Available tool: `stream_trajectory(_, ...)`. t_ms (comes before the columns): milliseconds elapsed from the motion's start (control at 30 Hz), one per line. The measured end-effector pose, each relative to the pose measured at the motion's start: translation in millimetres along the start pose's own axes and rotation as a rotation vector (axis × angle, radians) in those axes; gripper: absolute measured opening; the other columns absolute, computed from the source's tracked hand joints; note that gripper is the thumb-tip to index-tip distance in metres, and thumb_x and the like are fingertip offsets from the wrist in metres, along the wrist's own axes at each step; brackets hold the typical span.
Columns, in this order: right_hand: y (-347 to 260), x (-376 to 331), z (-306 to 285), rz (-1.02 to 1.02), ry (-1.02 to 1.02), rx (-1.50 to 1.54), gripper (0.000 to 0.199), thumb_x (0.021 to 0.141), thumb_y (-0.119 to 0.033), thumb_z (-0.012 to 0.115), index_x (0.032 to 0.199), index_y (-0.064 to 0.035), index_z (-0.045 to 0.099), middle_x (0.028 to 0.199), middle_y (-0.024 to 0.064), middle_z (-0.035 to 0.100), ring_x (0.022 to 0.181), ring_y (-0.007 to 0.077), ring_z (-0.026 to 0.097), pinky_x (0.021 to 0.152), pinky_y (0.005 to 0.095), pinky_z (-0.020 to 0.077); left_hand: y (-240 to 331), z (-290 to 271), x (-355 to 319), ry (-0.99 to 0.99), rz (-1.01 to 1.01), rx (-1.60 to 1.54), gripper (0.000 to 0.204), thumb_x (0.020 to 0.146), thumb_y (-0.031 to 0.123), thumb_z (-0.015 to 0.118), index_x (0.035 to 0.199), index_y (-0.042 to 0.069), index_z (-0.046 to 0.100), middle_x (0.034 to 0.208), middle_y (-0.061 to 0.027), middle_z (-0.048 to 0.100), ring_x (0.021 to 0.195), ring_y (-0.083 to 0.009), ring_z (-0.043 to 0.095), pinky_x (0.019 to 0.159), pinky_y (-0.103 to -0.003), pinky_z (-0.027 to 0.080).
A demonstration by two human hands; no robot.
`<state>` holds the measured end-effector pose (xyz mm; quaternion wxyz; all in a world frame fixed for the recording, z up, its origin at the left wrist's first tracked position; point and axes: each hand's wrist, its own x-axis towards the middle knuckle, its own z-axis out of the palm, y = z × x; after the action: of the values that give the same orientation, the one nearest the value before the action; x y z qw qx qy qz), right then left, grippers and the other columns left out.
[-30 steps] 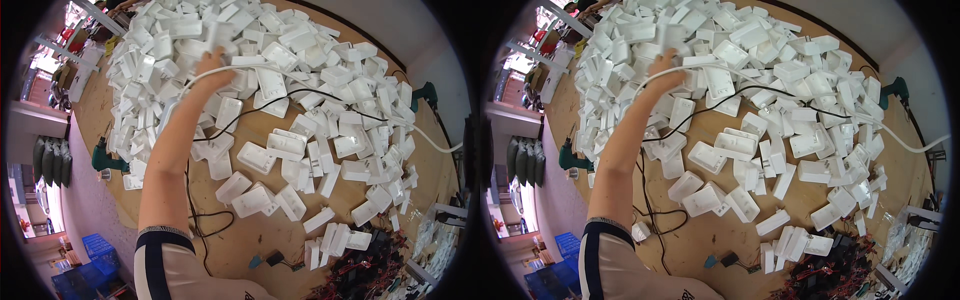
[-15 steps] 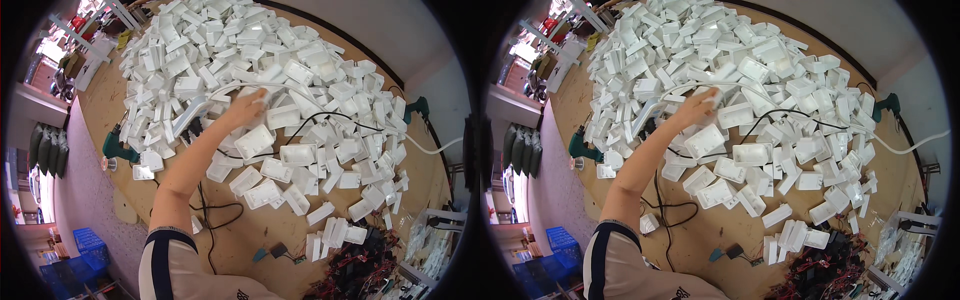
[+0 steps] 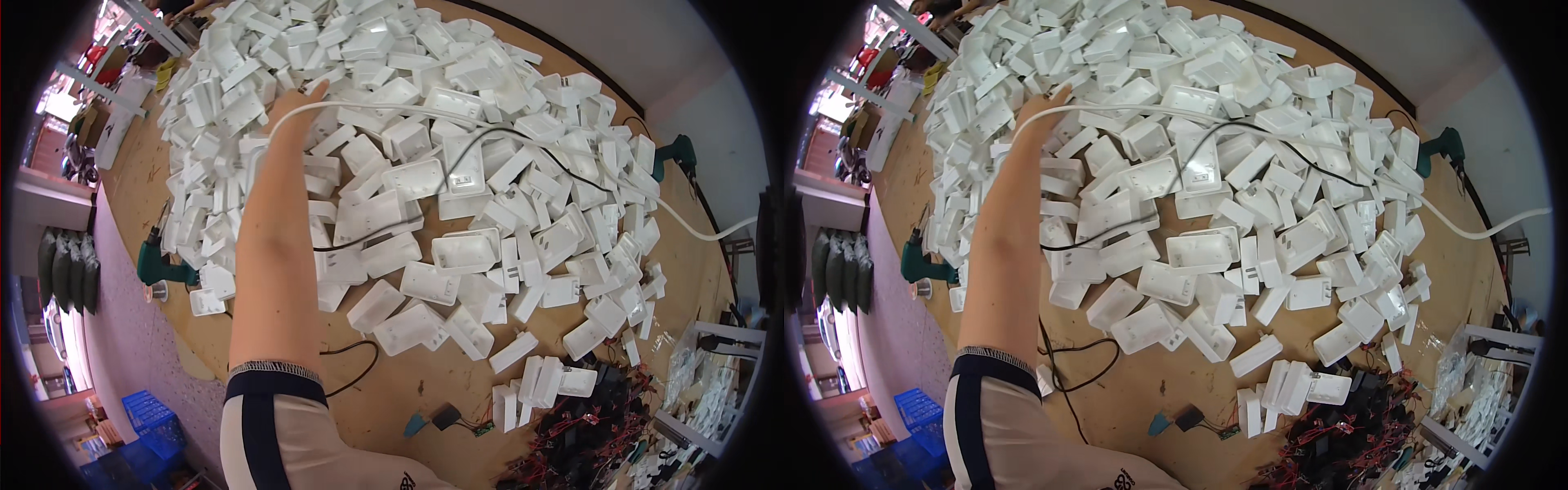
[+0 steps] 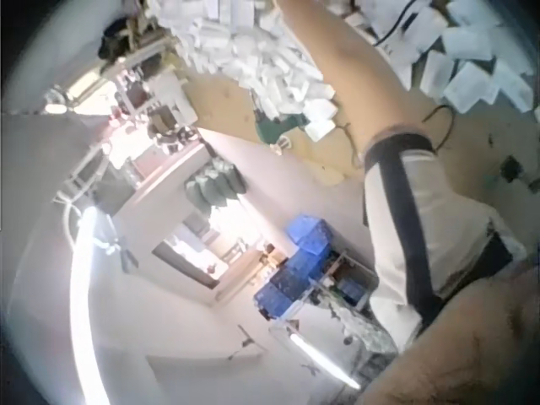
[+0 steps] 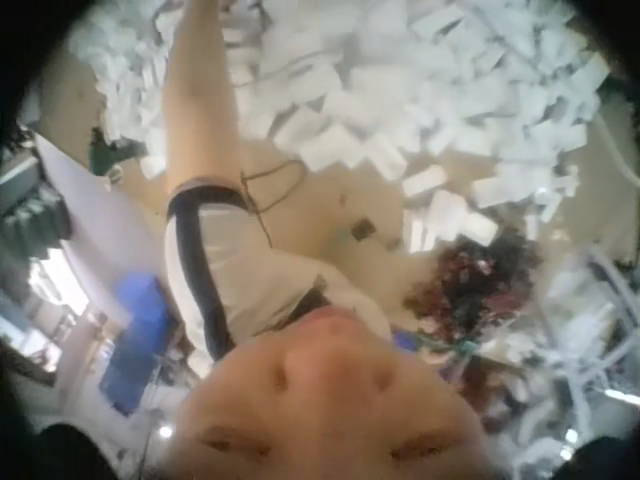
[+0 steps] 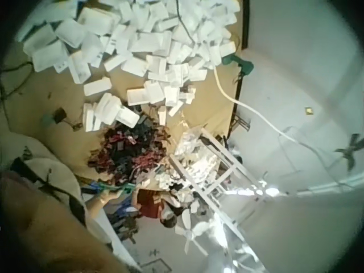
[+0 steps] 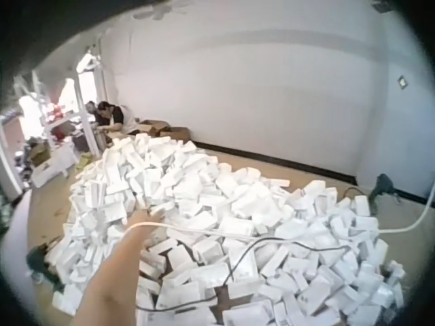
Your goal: Soldering wires onto electronic components inside a plastic housing at an assembly workstation.
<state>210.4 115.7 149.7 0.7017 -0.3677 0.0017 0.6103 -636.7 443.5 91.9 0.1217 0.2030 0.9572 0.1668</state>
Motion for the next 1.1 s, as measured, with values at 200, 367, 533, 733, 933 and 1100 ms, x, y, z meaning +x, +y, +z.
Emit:
stream_trajectory(200, -33.6, 9.2, -59.3, 0.047, 0.096, -0.185, 0.038, 0.089, -0.025, 0.051, 0.126, -0.0148, 0.049, 0.105, 0.0103, 0.054, 0.068, 0.0228, 0.047, 0.058, 0.0349, 0.042, -4.8, 14.3, 8.3, -0.278, 0.277, 0.004, 0.068, 0.068, 0.063, 0.06, 0.105, 0.006, 0.064, 0.094, -0.0141, 0.065, 0.088, -0.0249, 0.061, 0.076, -0.037, 0.047)
stream_trajectory(367, -53.6, -4.0, -99.8, -0.67, 0.151, -1.697, 0.067, 0.078, -0.03, 0.071, 0.127, 0.0021, 0.039, 0.112, 0.0208, 0.055, 0.093, 0.0302, 0.056, 0.083, 0.0417, 0.046, 30.6, 5.9, -73.9, -0.51, 0.309, -0.191, 0.06, 0.069, 0.049, 0.066, 0.11, 0.006, 0.059, 0.093, -0.011, 0.064, 0.078, -0.0208, 0.06, 0.071, -0.033, 0.047)
stream_trajectory(533, -55.5, 14.9, -130.4, -0.675, 0.052, -1.399, 0.071, 0.078, -0.022, 0.072, 0.131, 0.0026, 0.032, 0.114, 0.0204, 0.055, 0.092, 0.0308, 0.059, 0.08, 0.0415, 0.0478, -0.9, 37.3, -93.5, -0.428, 0.556, -0.116, 0.062, 0.065, 0.043, 0.07, 0.112, 0.005, 0.058, 0.095, -0.0106, 0.063, 0.082, -0.0196, 0.059, 0.074, -0.031, 0.046)
stream_trajectory(733, -28.9, 4.9, -78.0, -0.568, 0.038, -1.036, 0.051, 0.08, -0.015, 0.068, 0.122, -0.0003, 0.044, 0.107, 0.0143, 0.058, 0.081, 0.0244, 0.058, 0.078, 0.0374, 0.0476, 12.0, 42.6, -180.3, -0.352, 0.733, 0.073, 0.078, 0.059, 0.047, 0.066, 0.124, 0.008, 0.047, 0.112, -0.0189, 0.057, 0.113, -0.0321, 0.048, 0.106, -0.046, 0.017)
stream_trajectory(933, -31.9, -1.9, -68.3, -0.345, -0.09, -0.699, 0.05, 0.082, -0.018, 0.065, 0.125, -0.0041, 0.042, 0.113, 0.0084, 0.055, 0.076, 0.02, 0.053, 0.074, 0.0338, 0.0465, 20.3, 72.6, -248.0, -0.465, 0.984, 0.09, 0.076, 0.063, 0.041, 0.068, 0.129, 0.015, 0.041, 0.134, -0.0119, 0.042, 0.122, -0.0427, 0.036, 0.1, -0.052, 0.032)
stream_trajectory(1100, -32.6, -7.3, -67.8, -0.17, -0.181, -0.438, 0.05, 0.084, -0.019, 0.062, 0.127, -0.0073, 0.039, 0.118, 0.0036, 0.052, 0.072, 0.0163, 0.049, 0.07, 0.0307, 0.0456, 58.6, 74.9, -332.2, -0.626, 0.945, 0.032, 0.071, 0.065, 0.035, 0.066, 0.129, 0.021, 0.042, 0.133, -0.0052, 0.044, 0.123, -0.0411, 0.035, 0.095, -0.06, 0.03)
